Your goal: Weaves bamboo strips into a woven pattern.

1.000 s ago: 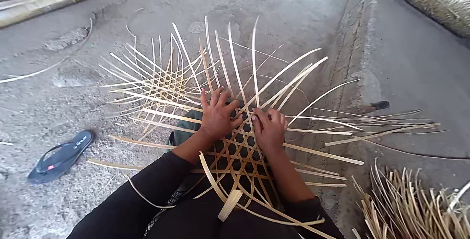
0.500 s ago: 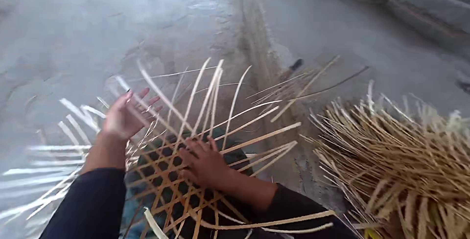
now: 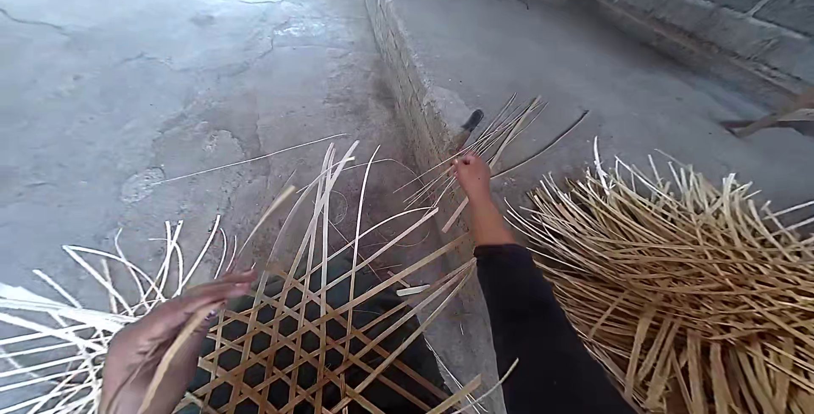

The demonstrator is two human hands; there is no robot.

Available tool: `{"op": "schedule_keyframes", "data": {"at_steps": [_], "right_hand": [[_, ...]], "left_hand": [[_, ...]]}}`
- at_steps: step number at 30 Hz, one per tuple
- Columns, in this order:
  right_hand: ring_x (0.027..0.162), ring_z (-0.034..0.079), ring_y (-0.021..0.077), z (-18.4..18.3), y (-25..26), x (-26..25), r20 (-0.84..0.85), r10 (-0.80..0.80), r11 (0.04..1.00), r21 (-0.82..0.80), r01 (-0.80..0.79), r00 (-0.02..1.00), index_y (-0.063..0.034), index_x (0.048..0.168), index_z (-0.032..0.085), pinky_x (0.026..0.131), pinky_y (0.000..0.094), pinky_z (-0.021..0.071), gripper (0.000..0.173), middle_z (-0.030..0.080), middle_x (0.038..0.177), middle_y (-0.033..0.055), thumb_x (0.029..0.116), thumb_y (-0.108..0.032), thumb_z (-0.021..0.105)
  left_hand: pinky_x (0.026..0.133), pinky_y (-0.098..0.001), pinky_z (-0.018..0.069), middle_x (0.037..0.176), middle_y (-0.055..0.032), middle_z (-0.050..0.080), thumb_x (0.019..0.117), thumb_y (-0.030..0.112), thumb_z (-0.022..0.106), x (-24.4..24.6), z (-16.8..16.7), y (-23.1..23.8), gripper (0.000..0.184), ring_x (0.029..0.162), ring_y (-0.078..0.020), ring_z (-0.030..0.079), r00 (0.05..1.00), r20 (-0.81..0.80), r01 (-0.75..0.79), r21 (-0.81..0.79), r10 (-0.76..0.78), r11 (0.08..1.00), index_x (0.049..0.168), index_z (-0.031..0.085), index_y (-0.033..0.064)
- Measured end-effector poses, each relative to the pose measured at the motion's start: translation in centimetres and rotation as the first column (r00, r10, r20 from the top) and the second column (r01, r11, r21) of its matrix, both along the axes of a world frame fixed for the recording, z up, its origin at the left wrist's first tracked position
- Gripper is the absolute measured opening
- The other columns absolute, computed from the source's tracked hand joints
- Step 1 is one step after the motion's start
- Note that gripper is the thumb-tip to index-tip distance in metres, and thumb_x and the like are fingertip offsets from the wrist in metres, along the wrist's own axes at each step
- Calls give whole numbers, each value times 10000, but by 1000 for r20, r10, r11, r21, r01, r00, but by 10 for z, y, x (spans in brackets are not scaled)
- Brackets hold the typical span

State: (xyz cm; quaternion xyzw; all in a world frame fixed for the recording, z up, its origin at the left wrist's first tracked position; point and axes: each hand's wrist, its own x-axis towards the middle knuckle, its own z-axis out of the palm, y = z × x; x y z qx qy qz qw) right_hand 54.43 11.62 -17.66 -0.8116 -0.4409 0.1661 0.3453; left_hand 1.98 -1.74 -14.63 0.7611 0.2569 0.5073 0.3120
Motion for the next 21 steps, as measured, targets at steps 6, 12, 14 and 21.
{"op": "schedule_keyframes", "data": {"at_steps": [6, 12, 14, 21], "right_hand": [[1268, 604, 385, -32, 23, 38, 324, 399, 871, -426, -245, 858, -166, 1143, 786, 1073, 613, 459, 267, 697, 1266, 174, 952, -68, 626], [1219, 613, 347, -39, 27, 35, 392, 643, 754, -476, -453, 658, -170, 978, 821, 1088, 582, 443, 148, 728, 1151, 125, 871, -86, 761], [1215, 623, 337, -34, 27, 38, 368, 660, 742, -459, -489, 655, -169, 994, 820, 1091, 576, 444, 133, 733, 1164, 118, 900, -104, 751], [1153, 684, 297, 14, 12, 27, 197, 614, 785, -253, -565, 764, -143, 1057, 808, 1066, 583, 475, 133, 755, 1159, 102, 966, -168, 716]], "left_hand": [[1103, -406, 523, 1229, 28, 740, 1081, 264, 517, 4, 0, -2, 256, 1213, -215, 676, 1000, -9, -16, -6, 16, 1000, 1223, 729, 242], [1098, -390, 524, 1230, 21, 740, 1077, 228, 526, 11, -3, 1, 255, 1211, -207, 676, 999, -2, -35, 1, 35, 999, 1232, 728, 218], [1104, -382, 517, 1237, 24, 738, 1081, 229, 519, 11, -1, 1, 261, 1218, -196, 671, 999, -1, -40, -14, 40, 999, 1235, 728, 219], [1097, -372, 520, 1224, 27, 743, 1082, 255, 519, 9, -3, -1, 263, 1205, -180, 677, 996, 2, -90, -13, 90, 996, 1225, 737, 227]]}}
